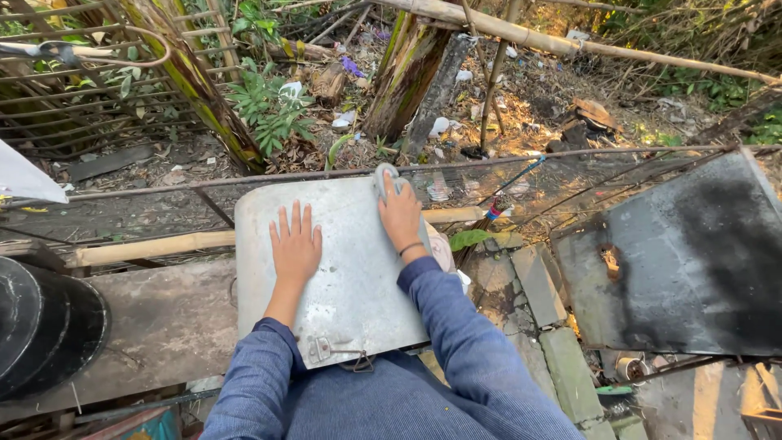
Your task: Cleaning the exterior of a large metal container using soap and a brush.
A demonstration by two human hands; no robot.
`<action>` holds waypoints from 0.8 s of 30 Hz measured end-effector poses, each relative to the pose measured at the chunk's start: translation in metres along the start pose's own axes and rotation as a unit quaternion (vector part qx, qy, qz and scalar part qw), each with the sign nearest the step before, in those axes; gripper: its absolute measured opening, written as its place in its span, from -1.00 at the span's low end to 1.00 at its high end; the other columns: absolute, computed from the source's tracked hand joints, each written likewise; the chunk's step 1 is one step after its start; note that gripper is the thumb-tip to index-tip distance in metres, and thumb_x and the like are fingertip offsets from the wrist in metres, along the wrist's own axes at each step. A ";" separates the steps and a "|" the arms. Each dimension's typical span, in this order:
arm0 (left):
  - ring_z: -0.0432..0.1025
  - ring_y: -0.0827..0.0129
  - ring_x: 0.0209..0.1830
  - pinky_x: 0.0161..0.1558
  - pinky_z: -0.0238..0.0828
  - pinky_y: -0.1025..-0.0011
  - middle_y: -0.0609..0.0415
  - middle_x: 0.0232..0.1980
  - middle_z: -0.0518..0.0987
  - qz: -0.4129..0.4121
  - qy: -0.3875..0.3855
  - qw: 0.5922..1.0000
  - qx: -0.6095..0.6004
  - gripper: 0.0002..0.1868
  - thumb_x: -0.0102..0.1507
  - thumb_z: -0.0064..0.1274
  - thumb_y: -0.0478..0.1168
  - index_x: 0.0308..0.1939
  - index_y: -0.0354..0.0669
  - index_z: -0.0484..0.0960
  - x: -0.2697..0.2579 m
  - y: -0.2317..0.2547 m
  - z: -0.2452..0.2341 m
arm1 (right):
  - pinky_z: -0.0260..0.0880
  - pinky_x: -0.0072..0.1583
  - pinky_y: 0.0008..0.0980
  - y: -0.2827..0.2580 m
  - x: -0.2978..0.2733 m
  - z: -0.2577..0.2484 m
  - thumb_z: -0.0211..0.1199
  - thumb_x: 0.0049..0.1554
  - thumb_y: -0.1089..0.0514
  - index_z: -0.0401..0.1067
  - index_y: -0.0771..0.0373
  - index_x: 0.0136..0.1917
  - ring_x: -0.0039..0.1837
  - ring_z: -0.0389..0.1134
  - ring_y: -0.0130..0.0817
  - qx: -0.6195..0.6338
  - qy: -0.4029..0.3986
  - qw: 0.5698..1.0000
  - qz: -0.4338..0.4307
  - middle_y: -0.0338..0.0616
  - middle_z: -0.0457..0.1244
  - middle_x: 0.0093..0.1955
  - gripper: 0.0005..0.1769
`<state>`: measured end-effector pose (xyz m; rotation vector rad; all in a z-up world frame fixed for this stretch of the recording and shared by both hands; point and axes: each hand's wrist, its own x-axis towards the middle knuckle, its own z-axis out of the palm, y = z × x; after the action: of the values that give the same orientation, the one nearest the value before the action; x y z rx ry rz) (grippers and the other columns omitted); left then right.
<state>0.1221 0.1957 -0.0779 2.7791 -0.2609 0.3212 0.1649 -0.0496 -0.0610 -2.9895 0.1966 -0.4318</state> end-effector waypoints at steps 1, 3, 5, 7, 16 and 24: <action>-0.08 -0.06 0.64 0.52 -0.26 -0.12 0.01 0.65 0.10 0.002 -0.002 1.000 0.000 -0.37 0.41 -0.24 0.05 0.54 -0.03 0.25 -0.002 -0.001 0.000 | 0.33 0.04 0.10 0.004 0.005 0.002 0.33 0.08 -0.04 0.14 -0.09 0.58 0.07 0.33 0.09 -0.001 -0.001 1.000 0.002 0.13 0.19 0.13 -0.16; -0.10 -0.06 0.64 0.53 -0.28 -0.12 0.00 0.65 0.09 0.005 -0.002 1.000 0.000 -0.37 0.42 -0.27 0.05 0.55 -0.04 0.24 0.002 0.000 0.000 | 0.35 0.05 0.12 0.015 0.021 0.003 0.29 0.15 -0.04 0.14 -0.08 0.60 0.07 0.34 0.11 0.029 -0.019 0.999 0.028 0.12 0.19 0.12 -0.21; -0.10 -0.06 0.64 0.53 -0.28 -0.11 0.00 0.65 0.09 0.003 0.000 1.000 0.002 -0.37 0.42 -0.28 0.06 0.55 -0.04 0.24 0.000 0.000 0.004 | 0.35 0.04 0.12 0.019 0.012 -0.001 0.28 0.15 -0.04 0.14 -0.08 0.59 0.07 0.34 0.12 0.026 -0.022 0.998 0.051 0.12 0.19 0.11 -0.22; -0.11 -0.05 0.64 0.53 -0.29 -0.11 0.01 0.65 0.09 0.002 0.003 1.000 0.007 -0.37 0.42 -0.29 0.06 0.55 -0.03 0.24 0.002 -0.004 0.004 | 0.35 0.03 0.12 0.017 0.003 0.000 0.27 0.15 -0.05 0.14 -0.07 0.58 0.08 0.34 0.13 0.027 -0.025 0.997 0.075 0.12 0.19 0.11 -0.23; -0.04 -0.08 0.63 0.52 -0.25 -0.13 0.01 0.65 0.12 0.007 0.008 1.000 0.002 -0.39 0.42 -0.24 0.05 0.54 -0.03 0.28 0.002 -0.001 -0.004 | 0.30 0.09 0.10 -0.009 -0.012 -0.006 0.31 0.12 -0.02 0.13 -0.06 0.59 0.13 0.30 0.10 0.017 0.022 0.998 0.053 0.13 0.20 0.17 -0.19; -0.04 -0.08 0.63 0.52 -0.24 -0.12 0.00 0.64 0.13 0.001 0.006 1.000 0.006 -0.39 0.43 -0.24 0.05 0.54 -0.04 0.28 0.002 0.000 -0.005 | 0.28 0.09 0.05 0.008 -0.049 -0.049 0.31 0.09 0.00 0.14 -0.09 0.58 0.13 0.30 0.04 0.040 -0.020 0.999 0.031 0.05 0.20 0.11 -0.18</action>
<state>0.1230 0.1974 -0.0731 2.7885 -0.2601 0.3415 0.1035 -0.0555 -0.0289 -2.9029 0.2602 -0.3646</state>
